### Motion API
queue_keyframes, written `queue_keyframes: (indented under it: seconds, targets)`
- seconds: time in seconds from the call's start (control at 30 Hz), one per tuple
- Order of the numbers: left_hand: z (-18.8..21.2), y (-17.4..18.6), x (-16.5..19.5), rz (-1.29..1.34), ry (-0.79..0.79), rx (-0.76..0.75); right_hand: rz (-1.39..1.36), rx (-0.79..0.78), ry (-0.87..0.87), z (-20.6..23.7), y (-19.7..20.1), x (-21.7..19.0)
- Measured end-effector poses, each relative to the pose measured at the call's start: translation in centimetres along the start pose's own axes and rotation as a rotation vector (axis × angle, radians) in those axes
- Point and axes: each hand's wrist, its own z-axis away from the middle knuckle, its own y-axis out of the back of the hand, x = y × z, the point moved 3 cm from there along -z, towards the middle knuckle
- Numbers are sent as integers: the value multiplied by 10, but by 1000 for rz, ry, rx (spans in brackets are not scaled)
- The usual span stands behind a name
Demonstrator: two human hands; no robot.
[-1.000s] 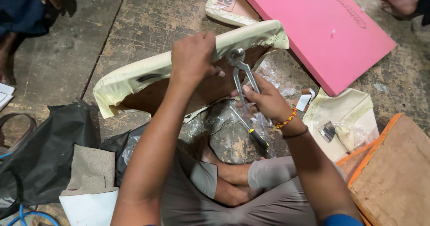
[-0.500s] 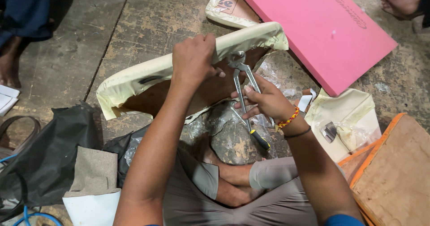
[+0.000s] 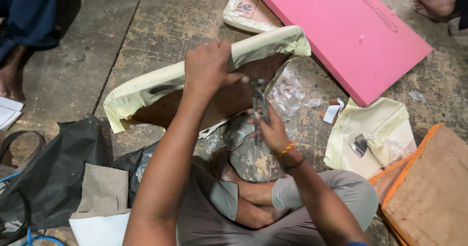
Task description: The person is sitting on the floor and using a staple remover to pull staples out of the fabric covering a piece of furniture. They work along the edges of the furniture piece, removing the fabric from the frame.
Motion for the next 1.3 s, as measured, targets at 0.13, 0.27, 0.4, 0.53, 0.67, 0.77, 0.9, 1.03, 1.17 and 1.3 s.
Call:
queue_keyframes:
  seconds: [0.13, 0.27, 0.4, 0.53, 0.67, 0.77, 0.9, 1.03, 1.17, 1.3]
  targets:
    - [-2, -6, 1, 8, 42, 6, -227, -173, -156, 0, 33, -44]
    - [1, -5, 3, 31, -4, 101, -309, -327, -182, -10, 54, -91]
    - [2, -3, 3, 26, 1, 94, -402, -363, -246, -22, 65, -103]
    - [3, -1, 5, 8, 17, 65, -562, -408, -154, -22, 69, -101]
    - [4, 2, 8, -27, -4, 86, -641, -436, -253, -17, 65, -102]
    - [5, 1, 7, -23, -7, 75, -563, -385, -313, -18, 66, -106]
    - [4, -1, 6, -25, -5, 69, -569, -351, -258, -24, 68, -96]
    - [3, -2, 7, -12, -12, 75, -123, -100, -135, -24, 57, -55]
    - [1, -1, 8, -9, -10, 39, 480, 108, 200, -8, 24, -29]
    - [1, 0, 11, -36, -5, 28, -56, -12, -58, -1, 32, -33]
